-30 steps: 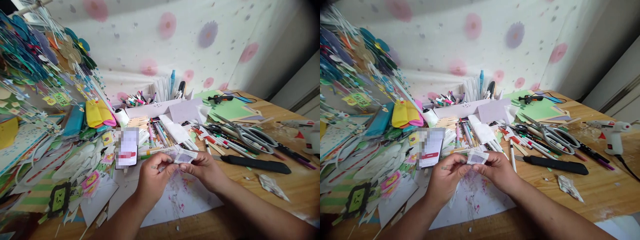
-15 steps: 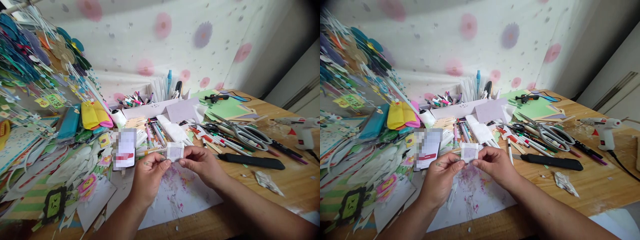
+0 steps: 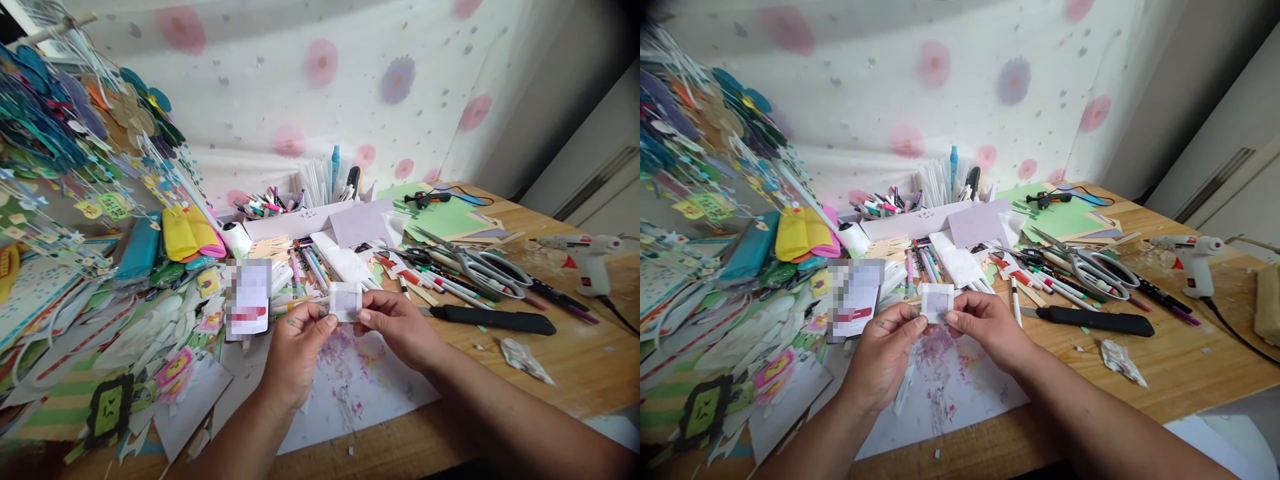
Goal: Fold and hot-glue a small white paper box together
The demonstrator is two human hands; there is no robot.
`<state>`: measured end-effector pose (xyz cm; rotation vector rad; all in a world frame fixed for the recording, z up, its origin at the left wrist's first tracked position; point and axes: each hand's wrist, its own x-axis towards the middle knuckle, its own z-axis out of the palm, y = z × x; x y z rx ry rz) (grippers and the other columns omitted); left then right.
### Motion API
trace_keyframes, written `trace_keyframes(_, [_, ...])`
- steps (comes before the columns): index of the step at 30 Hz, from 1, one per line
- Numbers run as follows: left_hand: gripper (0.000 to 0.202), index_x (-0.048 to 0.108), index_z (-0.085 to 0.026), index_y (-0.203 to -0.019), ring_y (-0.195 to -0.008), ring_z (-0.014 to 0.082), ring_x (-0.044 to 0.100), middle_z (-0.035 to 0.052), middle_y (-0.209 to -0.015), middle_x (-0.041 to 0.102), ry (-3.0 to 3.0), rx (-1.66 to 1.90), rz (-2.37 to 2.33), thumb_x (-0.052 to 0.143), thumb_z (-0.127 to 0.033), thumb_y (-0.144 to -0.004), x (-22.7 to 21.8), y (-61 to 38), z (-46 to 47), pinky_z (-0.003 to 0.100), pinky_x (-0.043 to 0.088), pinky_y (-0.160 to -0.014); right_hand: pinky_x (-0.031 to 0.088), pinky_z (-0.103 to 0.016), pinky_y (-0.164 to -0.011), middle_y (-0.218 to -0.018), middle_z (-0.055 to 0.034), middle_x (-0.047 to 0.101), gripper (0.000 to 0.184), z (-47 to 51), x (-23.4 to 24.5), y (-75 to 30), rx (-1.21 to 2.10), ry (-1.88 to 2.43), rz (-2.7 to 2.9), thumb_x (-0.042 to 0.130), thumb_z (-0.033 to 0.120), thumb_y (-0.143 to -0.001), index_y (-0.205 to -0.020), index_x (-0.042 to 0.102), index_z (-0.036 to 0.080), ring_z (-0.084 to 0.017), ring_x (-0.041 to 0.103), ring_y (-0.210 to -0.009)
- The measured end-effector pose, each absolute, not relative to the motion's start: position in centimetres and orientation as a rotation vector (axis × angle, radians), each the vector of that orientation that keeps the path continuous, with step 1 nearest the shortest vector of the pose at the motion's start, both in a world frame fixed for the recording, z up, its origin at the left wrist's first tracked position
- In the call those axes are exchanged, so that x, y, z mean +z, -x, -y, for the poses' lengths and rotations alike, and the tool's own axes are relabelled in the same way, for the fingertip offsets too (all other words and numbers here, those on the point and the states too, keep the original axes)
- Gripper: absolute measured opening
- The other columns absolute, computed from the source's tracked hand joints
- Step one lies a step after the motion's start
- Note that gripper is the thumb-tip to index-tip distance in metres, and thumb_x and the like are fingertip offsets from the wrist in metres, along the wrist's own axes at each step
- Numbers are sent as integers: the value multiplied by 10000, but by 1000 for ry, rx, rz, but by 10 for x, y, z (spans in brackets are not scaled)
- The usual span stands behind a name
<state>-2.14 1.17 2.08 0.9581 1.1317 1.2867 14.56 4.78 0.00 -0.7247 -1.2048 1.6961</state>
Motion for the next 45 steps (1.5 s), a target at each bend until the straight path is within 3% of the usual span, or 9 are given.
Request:
trace_keyframes(13, [182, 583, -147, -649, -583, 88, 505, -27, -598, 584, -1089, 1197, -1242, 704, -277, -693, 22, 22, -12, 197, 380, -570, 416, -235, -549, -551, 17, 607, 279, -53, 3, -145, 1530, 799, 1094, 762, 409, -701, -666, 649, 156, -98, 529, -525])
trace_keyframes(20, [195, 615, -144, -719, -711, 128, 577, 6, -738, 632, -902, 1256, -1094, 724, -303, -692, 21, 17, -11, 269, 484, -720, 414, -236, -522, -496, 9, 607, 324, -52, 3, -143, 1518, 801, 1087, 778, 428, -675, -598, 622, 155, -96, 516, -480])
trace_keyframes(24, [189, 603, -151, -739, -721, 132, 579, 16, -768, 647, -966, 1273, -1131, 701, -311, -721, 23, 20, -12, 268, 481, -721, 488, -276, -578, -648, -15, 641, 321, -53, 5, -147, 1566, 740, 1120, 733, 480, -717, -775, 683, 168, -130, 574, -581])
trace_keyframes(28, [165, 575, -157, -697, -608, 111, 517, -13, -643, 581, -1233, 1200, -1274, 662, -289, -744, 25, 24, -13, 212, 399, -580, 491, -279, -644, -859, -32, 634, 375, -53, 6, -150, 1408, 705, 1225, 745, 458, -715, -999, 684, 220, -154, 570, -747])
trace_keyframes(32, [132, 556, -168, -669, -544, 94, 441, -38, -600, 499, -1372, 1153, -1293, 639, -251, -731, 26, 24, -12, 201, 343, -515, 454, -261, -624, -763, -7, 606, 261, -50, 7, -147, 1389, 738, 1364, 753, 377, -723, -904, 679, 205, -134, 537, -688])
trace_keyframes(37, [82, 564, -177, -658, -625, 124, 505, -17, -645, 549, -1622, 1169, -1336, 590, -183, -736, 28, 22, -10, 226, 396, -600, 443, -276, -684, -866, -23, 614, 196, -46, 9, -145, 1297, 693, 1549, 729, 321, -744, -892, 656, 216, -166, 560, -820])
trace_keyframes(41, [79, 580, -179, -643, -628, 133, 525, -9, -638, 579, -1717, 1198, -1399, 597, -157, -717, 30, 20, -8, 233, 402, -613, 425, -276, -644, -738, -5, 595, 134, -45, 11, -145, 1292, 729, 1565, 711, 299, -739, -757, 625, 198, -150, 541, -704])
trace_keyframes(45, [71, 608, -179, -744, -655, 137, 550, 5, -719, 616, -1450, 1218, -1241, 647, -237, -730, 29, 17, -6, 226, 419, -601, 406, -253, -572, -667, 8, 588, 160, -46, 10, -144, 1335, 723, 1395, 742, 295, -704, -710, 618, 193, -123, 503, -614])
